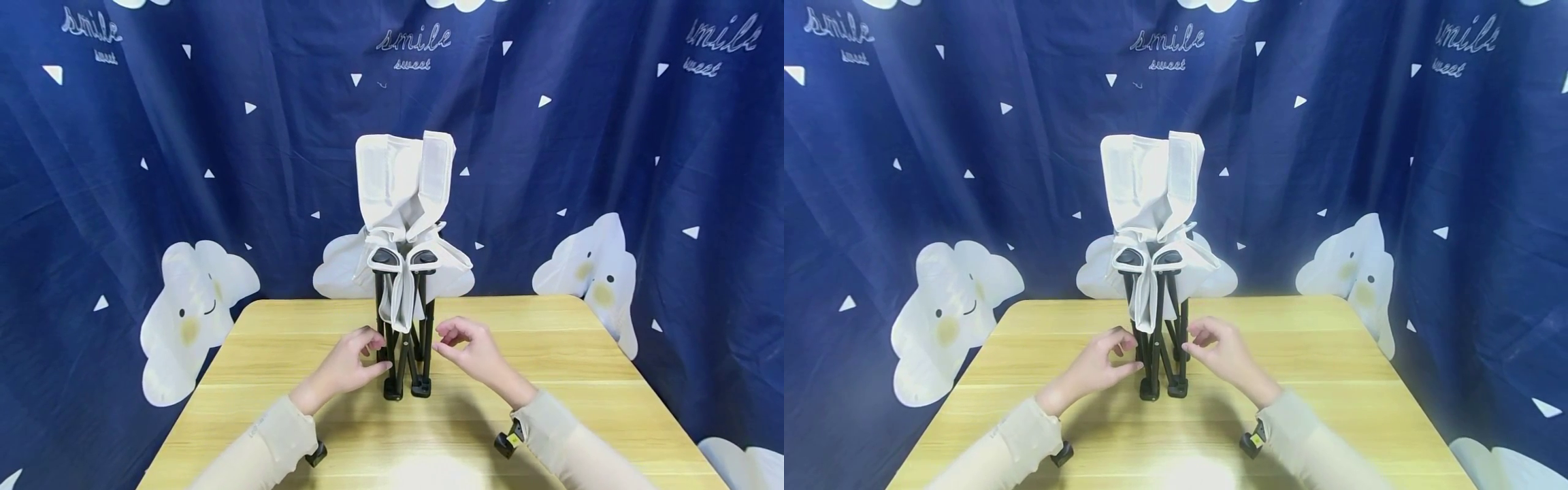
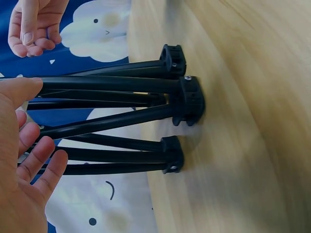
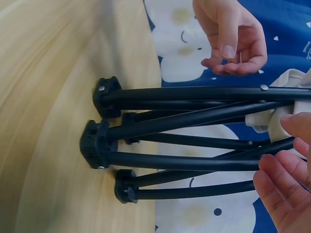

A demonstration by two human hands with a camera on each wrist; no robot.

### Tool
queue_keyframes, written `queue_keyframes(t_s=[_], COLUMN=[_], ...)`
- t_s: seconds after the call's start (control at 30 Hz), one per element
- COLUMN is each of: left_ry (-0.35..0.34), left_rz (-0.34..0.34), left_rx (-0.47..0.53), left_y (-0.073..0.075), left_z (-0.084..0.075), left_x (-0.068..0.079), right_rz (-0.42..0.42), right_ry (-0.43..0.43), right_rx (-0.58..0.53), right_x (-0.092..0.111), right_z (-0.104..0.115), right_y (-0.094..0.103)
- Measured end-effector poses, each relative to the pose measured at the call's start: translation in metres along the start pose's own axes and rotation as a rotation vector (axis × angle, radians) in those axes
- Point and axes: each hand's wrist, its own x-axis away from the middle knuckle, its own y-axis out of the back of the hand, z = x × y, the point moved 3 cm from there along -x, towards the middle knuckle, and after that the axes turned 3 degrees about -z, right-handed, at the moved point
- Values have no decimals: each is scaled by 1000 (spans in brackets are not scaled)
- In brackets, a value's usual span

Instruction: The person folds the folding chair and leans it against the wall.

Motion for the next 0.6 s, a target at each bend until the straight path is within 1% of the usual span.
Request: queue_keyframes(t_s=[0.2, 0.43, 0.6], left_ry=[35, 70, 71], left_rz=[14, 52, 69], left_rx=[12, 20, 17], left_y=[-5, -11, -16], left_z=[3, 9, 12], left_x=[4, 8, 11], right_rz=[14, 41, 71], right_ry=[-23, -60, -107], right_rx=[12, 14, 18], right_x=[6, 10, 14], right_z=[-4, -8, -12], right_y=[-4, -6, -10])
